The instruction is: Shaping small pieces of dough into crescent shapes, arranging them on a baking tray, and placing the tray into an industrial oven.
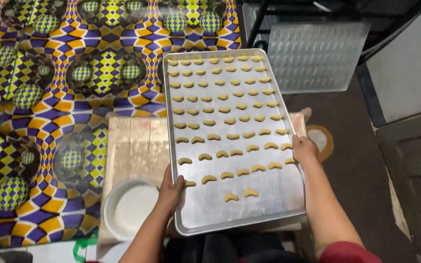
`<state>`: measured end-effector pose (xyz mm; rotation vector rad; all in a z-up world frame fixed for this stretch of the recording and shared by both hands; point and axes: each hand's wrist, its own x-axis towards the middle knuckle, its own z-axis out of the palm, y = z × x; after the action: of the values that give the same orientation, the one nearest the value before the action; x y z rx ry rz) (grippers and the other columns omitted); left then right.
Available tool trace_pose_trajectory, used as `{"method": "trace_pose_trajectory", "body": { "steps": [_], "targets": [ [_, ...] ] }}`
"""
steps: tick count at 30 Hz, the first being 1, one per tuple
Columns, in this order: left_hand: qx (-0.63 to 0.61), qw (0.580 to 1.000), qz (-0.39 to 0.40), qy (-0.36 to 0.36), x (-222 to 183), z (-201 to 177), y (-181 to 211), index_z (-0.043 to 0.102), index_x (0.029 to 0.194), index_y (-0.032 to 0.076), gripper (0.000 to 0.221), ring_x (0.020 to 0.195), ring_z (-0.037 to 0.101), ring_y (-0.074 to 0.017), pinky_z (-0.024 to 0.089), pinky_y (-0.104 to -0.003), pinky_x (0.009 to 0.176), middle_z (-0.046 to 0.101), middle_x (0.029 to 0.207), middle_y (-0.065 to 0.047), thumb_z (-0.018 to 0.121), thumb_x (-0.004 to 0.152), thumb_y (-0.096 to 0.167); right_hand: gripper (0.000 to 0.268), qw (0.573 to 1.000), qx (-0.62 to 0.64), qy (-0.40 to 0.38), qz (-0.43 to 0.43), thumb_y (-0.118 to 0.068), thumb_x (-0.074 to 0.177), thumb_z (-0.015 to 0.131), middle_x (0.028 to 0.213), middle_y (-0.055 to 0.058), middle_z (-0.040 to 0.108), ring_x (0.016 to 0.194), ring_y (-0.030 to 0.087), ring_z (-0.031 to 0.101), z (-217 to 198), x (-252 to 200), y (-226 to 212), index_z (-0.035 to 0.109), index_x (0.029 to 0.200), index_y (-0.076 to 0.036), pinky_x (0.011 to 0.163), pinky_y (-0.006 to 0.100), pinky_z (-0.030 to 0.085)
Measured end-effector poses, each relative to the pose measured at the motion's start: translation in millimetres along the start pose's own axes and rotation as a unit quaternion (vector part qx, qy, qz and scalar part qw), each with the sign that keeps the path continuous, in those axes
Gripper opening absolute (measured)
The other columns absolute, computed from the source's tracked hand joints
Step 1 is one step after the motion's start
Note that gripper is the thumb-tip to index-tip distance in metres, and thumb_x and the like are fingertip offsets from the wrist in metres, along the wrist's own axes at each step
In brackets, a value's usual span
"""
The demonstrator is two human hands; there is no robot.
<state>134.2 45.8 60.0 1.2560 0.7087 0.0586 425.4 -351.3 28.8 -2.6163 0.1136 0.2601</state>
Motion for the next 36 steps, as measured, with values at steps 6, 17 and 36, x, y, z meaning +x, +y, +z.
{"method": "trace_pose_trajectory", "body": {
  "steps": [6,17,36],
  "targets": [
    [0.104,0.994,0.021,0.013,28.2,-3.9,67.2,0.024,0.162,0.014,0.065,0.129,0.055,-0.0307,0.046,-0.050,0.108,0.043,0.155,-0.024,0.049,0.103,0.013,0.055,0.998,0.045,0.030,0.016,-0.049,0.108,0.049,0.114,0.031,0.070,0.119,0.048,0.061,-35.3,26.5,-34.7,0.074,0.112,0.000,0.102,0.055,0.047],
    [0.072,0.993,0.085,0.048,-86.9,-0.1,202.4,0.039,0.154,0.011,0.062,0.128,0.055,-0.0242,0.041,-0.033,0.108,0.054,0.147,-0.011,0.045,0.093,0.004,0.036,0.991,0.111,0.074,-0.012,-0.032,0.105,0.057,0.087,0.016,0.070,0.077,0.030,0.062,-185.3,-56.3,-141.5,0.070,0.099,0.001,0.074,0.041,0.051],
    [-0.032,0.981,0.191,0.001,-158.8,-120.8,237.1,0.028,0.162,0.013,0.065,0.124,0.056,-0.0199,0.047,-0.044,0.106,0.058,0.144,-0.014,0.049,0.102,0.029,0.037,0.992,0.091,0.079,-0.033,-0.041,0.107,0.058,0.092,0.021,0.073,0.100,0.044,0.069,-219.5,-148.9,-225.8,0.074,0.106,-0.008,0.081,0.052,0.054]
  ]
}}
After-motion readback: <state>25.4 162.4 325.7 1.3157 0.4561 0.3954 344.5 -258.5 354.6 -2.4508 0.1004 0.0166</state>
